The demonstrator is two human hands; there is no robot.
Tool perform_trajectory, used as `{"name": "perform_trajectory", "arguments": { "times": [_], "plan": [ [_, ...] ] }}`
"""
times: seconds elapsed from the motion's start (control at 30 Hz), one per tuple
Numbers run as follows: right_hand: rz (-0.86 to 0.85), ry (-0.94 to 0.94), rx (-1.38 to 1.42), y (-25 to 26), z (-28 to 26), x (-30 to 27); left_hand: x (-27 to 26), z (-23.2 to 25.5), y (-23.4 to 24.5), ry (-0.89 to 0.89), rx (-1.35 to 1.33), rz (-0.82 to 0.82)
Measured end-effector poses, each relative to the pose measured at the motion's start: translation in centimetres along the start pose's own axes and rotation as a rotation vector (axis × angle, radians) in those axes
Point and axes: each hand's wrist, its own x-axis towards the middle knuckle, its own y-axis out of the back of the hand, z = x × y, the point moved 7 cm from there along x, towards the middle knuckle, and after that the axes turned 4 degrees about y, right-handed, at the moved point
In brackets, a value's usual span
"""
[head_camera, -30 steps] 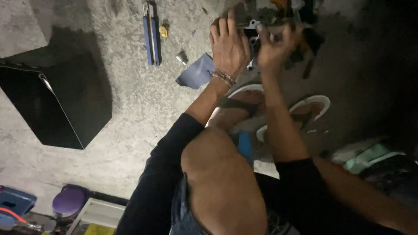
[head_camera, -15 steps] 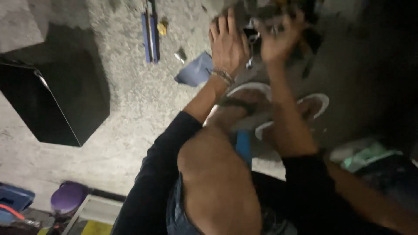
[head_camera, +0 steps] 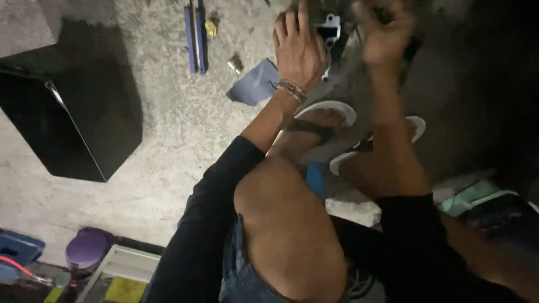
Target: The person scrubs the inside and outside of a cylindrical metal engine part using a small brush. They rotate the part to access different areas and occasionally wipe it with a cloth. The task is performed while sitting on the floor in a workshop environment.
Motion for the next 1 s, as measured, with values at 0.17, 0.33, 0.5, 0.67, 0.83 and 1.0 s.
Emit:
{"name": "perform_trajectory", "arguments": {
  "times": [0.17,0.33,0.5,0.67,0.83,1.0],
  "plan": [
    [0.048,0.144,-0.346,-3.2,-3.6,-0.6,0.3,0.1,0.0,0.029,0.023,-0.035],
    [0.083,0.087,-0.529,-2.2,-2.8,-2.4,0.5,0.7,0.5,0.002,-0.004,0.001],
    [0.222,0.039,-0.438,-2.3,4.8,-5.1,-0.1,-0.7,-1.0,0.023,0.044,-0.062],
    [0.241,0.116,-0.401,-2.5,4.5,-5.3,1.3,0.2,0.4,0.021,0.043,0.000],
    [0.247,-0.053,-0.485,-1.0,7.1,-7.1,-0.3,0.3,0.2,0.000,0.018,-0.038],
    [0.127,0.097,-0.287,-1.5,9.8,-6.3,0.2,-0.1,-0.2,0.012,0.026,-0.086]
  ]
}}
